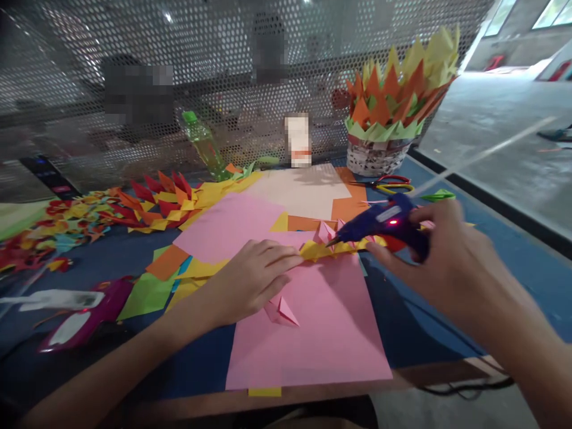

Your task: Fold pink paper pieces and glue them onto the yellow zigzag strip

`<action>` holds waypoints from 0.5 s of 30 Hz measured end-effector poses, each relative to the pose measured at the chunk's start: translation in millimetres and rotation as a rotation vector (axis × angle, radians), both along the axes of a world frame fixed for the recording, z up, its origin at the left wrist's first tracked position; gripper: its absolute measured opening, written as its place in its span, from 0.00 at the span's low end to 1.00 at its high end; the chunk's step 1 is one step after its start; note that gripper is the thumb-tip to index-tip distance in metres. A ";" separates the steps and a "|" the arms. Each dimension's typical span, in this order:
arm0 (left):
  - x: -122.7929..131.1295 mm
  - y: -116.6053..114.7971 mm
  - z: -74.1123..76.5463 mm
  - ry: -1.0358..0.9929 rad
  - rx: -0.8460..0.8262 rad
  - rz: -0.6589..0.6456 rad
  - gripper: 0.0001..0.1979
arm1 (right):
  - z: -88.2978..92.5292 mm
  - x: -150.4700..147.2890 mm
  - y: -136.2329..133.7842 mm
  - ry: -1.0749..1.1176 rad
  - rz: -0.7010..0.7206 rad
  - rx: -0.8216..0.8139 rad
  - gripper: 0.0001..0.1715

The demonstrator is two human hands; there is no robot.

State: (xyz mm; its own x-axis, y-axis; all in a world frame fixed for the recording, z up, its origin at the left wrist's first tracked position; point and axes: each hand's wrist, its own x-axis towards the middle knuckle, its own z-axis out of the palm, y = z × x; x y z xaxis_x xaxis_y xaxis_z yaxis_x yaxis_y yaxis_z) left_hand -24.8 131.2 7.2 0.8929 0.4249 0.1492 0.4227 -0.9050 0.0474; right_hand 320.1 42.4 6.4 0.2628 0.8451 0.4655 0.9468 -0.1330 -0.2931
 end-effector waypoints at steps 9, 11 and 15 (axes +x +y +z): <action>5.5 -5.7 -15.5 0.029 0.104 -0.020 0.19 | -6.5 -28.6 26.9 -0.077 0.114 0.026 0.35; 6.2 -4.7 -16.7 0.018 0.083 -0.016 0.19 | -7.3 -27.9 23.8 -0.104 0.084 0.064 0.36; 7.0 -3.6 -19.4 -0.012 0.062 -0.015 0.19 | -13.7 -29.1 22.5 -0.140 0.097 0.081 0.36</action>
